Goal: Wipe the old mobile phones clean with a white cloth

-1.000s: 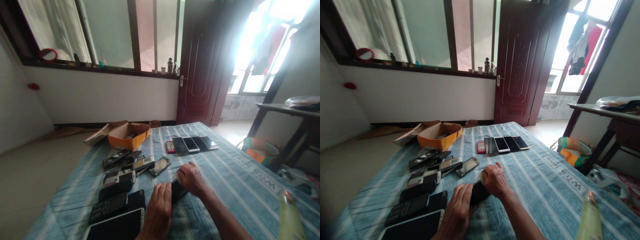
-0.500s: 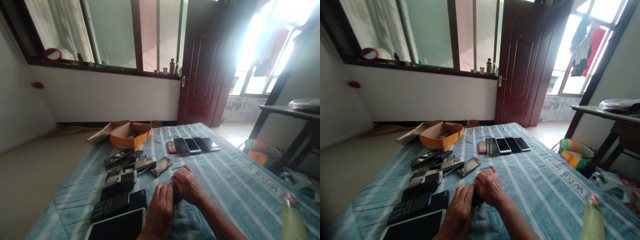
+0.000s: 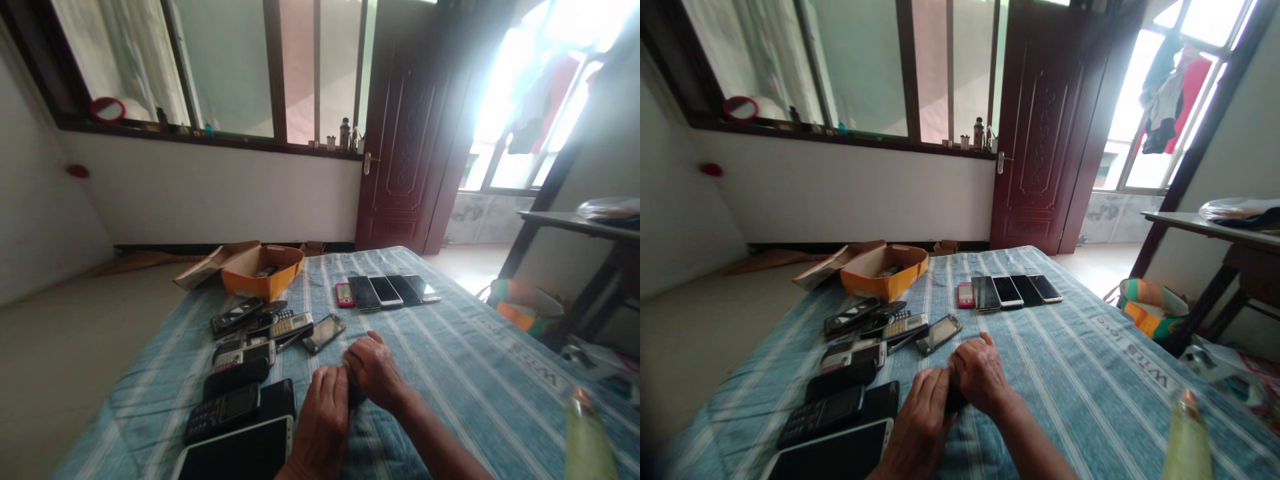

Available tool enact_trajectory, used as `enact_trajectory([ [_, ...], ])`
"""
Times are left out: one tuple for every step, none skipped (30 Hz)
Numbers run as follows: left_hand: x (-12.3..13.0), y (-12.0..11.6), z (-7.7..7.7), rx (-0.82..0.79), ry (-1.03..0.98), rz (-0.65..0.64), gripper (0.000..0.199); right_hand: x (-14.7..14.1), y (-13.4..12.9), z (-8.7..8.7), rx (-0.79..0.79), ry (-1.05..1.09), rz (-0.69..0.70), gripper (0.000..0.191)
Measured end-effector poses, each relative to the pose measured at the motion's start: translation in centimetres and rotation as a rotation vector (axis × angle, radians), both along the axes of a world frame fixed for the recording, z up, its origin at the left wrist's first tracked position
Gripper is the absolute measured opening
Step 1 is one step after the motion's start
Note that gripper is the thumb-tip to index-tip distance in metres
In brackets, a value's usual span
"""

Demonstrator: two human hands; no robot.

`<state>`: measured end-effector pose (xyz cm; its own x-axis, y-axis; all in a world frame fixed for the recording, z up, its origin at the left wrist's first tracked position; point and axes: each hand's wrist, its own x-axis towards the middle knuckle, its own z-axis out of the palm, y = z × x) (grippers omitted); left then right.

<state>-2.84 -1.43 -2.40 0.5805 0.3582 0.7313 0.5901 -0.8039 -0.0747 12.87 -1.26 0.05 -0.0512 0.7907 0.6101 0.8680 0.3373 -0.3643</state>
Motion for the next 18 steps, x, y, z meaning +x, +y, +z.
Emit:
enact_trajectory([
  [0.0,0.0,-0.1,-0.006,0.003,-0.001,0.038,0.2,0.1,-0.1,0.002,0.006,-0.01,0.029],
  [-0.1,0.0,-0.1,-0.012,0.004,-0.002,0.039,0.5,0.2,-0.1,0.003,0.012,-0.022,0.029],
  [-0.1,0.0,-0.2,-0.019,0.003,-0.002,0.041,0.7,0.3,-0.2,0.003,0.019,-0.033,0.029],
  [-0.1,0.0,-0.2,-0.026,0.002,-0.001,0.042,1.0,0.4,-0.3,0.005,0.026,-0.045,0.029],
  [-0.2,-0.1,-0.2,-0.035,0.001,0.001,0.044,1.3,0.4,-0.3,0.007,0.034,-0.057,0.029],
  [-0.2,-0.1,-0.3,-0.044,0.003,0.004,0.046,1.6,0.5,-0.4,0.009,0.04,-0.066,0.029],
  [-0.2,-0.1,-0.3,-0.053,0.008,0.009,0.048,1.9,0.6,-0.4,0.012,0.045,-0.075,0.029],
  [-0.2,-0.1,-0.3,-0.058,0.014,0.013,0.049,2.2,0.7,-0.5,0.013,0.05,-0.081,0.029],
  [-0.3,-0.2,-0.3,-0.062,0.021,0.017,0.051,2.4,0.8,-0.5,0.012,0.055,-0.086,0.029],
  [-0.3,-0.2,-0.3,-0.063,0.029,0.021,0.052,2.6,0.9,-0.6,0.008,0.062,-0.094,0.03],
  [-0.3,-0.2,-0.3,-0.063,0.036,0.026,0.053,2.8,0.9,-0.6,0.001,0.071,-0.103,0.03],
  [-0.3,-0.2,-0.3,-0.062,0.043,0.032,0.054,2.9,1.0,-0.7,-0.006,0.081,-0.114,0.03],
  [-0.3,-0.2,-0.3,-0.058,0.048,0.039,0.055,3.0,1.1,-0.7,-0.011,0.091,-0.126,0.03],
  [-0.3,-0.2,-0.3,-0.054,0.054,0.045,0.055,3.0,1.1,-0.8,-0.015,0.099,-0.139,0.03],
  [-0.3,-0.2,-0.3,-0.05,0.058,0.051,0.056,3.1,1.2,-0.8,-0.016,0.107,-0.151,0.029],
  [-0.3,-0.2,-0.4,-0.046,0.063,0.055,0.056,3.1,1.2,-0.9,-0.017,0.113,-0.163,0.029],
  [-0.3,-0.2,-0.4,-0.043,0.067,0.057,0.055,3.1,1.3,-1.0,-0.018,0.119,-0.176,0.029],
  [-0.2,-0.2,-0.4,-0.043,0.07,0.057,0.055,3.2,1.3,-1.0,-0.02,0.126,-0.193,0.03],
])
